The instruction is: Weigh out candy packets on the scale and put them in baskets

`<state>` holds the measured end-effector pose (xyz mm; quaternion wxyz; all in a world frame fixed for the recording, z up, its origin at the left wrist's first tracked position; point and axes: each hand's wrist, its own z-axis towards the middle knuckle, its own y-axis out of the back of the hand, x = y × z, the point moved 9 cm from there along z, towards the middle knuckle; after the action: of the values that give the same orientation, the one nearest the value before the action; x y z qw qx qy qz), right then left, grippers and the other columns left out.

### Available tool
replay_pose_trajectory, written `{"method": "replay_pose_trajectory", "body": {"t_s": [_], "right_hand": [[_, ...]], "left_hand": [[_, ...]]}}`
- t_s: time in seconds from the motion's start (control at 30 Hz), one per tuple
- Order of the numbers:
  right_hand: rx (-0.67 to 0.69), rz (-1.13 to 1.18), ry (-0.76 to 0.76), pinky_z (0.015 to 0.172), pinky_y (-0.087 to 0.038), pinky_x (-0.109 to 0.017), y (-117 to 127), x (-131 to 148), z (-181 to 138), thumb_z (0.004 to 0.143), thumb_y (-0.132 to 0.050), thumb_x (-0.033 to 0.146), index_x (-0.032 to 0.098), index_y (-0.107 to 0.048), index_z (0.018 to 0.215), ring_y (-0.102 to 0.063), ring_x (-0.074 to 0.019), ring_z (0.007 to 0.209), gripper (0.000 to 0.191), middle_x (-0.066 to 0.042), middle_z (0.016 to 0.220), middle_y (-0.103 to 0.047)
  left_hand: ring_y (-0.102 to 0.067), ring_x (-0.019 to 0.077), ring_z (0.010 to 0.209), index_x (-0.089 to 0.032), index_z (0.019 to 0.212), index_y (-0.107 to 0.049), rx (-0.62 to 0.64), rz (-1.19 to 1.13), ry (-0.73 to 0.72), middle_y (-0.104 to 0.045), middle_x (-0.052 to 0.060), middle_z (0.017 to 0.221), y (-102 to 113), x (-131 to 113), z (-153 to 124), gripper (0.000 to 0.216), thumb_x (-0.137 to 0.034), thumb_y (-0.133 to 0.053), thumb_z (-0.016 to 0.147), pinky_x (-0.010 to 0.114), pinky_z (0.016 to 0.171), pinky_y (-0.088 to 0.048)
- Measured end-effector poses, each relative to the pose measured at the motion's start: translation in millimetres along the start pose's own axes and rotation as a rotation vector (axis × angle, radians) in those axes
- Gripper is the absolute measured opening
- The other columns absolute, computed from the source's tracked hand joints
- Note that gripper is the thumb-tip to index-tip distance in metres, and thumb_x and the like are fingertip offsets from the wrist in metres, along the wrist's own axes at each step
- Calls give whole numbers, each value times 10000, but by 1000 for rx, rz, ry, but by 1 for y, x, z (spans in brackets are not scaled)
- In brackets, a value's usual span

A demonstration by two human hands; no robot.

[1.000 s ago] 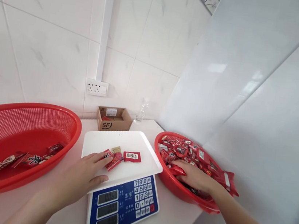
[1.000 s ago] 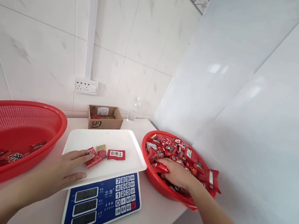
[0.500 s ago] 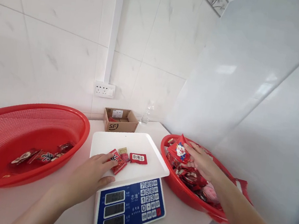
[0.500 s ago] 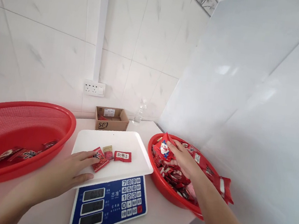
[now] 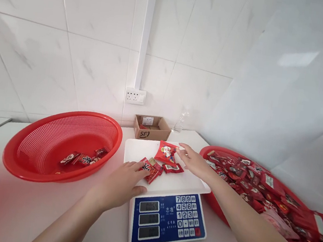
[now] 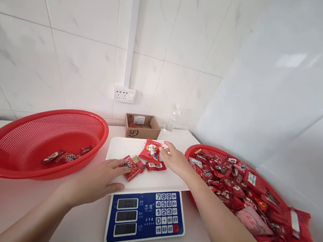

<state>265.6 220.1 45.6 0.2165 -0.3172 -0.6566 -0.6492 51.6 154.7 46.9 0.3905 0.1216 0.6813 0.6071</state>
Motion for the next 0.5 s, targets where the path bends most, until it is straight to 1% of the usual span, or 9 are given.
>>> {"method": "replay_pose_trajectory", "body": {"t_s": [0.03,0.07,0.17,0.23,0.3,0.37,0.43,0.5], "right_hand": [[-25,-118,49,884,-474,-434,1,1,-5,850,-459,476,234,-442,1317,-601,-262,1038,527,-113,1257,-580],[-14,-195,101,931,-440,-432,-2,3,-11,842,-475,457,234,-468,1300,-585,-261,1070,510,-102,1250,-588],[109,-273,233,990,-386,-392,-19,7,-32,788,-556,379,253,-506,1276,-511,-248,1178,507,-69,1296,-558],[134,-311,283,988,-377,-381,-27,9,-42,766,-572,309,240,-521,1270,-500,-243,1180,511,-74,1271,-568],[126,-341,291,936,-408,-373,-31,9,-47,789,-518,252,226,-569,1215,-554,-230,1081,430,-77,1144,-625],[120,-344,292,877,-434,-360,-34,9,-48,824,-445,225,225,-612,1140,-587,-213,984,358,-71,1051,-645],[105,-334,325,883,-429,-357,-34,12,-49,839,-435,242,224,-628,1095,-578,-208,986,322,-73,1061,-631],[85,-319,383,939,-397,-363,-34,17,-50,819,-504,296,215,-629,1069,-539,-218,1063,292,-79,1121,-605]], "left_hand": [[-430,291,1259,-250,1293,-508,-1,2,-5,-467,93,1394,0,0,0,423,-376,-451,892,429,989,-380],[-424,290,1263,-249,1291,-508,1,2,-9,-464,93,1397,0,-1,1,418,-368,-449,895,428,992,-377],[-396,290,1283,-232,1289,-504,-9,-2,-10,-437,101,1415,1,-2,1,412,-346,-449,898,430,1004,-362],[-418,283,1260,-233,1292,-492,-25,-17,-10,-453,98,1394,2,-3,2,410,-341,-448,900,427,992,-372],[-482,275,1184,-233,1301,-471,-35,-35,3,-497,96,1331,3,-3,2,414,-343,-442,903,421,944,-410],[-526,272,1111,-215,1306,-458,-30,-41,37,-527,105,1262,2,-1,3,429,-348,-446,899,412,891,-441],[-530,274,1097,-194,1306,-456,-29,-28,61,-534,116,1229,1,1,5,440,-341,-458,892,407,884,-444],[-485,276,1168,-185,1282,-477,-53,-9,41,-524,119,1250,0,0,6,416,-325,-463,891,411,940,-411]]}}
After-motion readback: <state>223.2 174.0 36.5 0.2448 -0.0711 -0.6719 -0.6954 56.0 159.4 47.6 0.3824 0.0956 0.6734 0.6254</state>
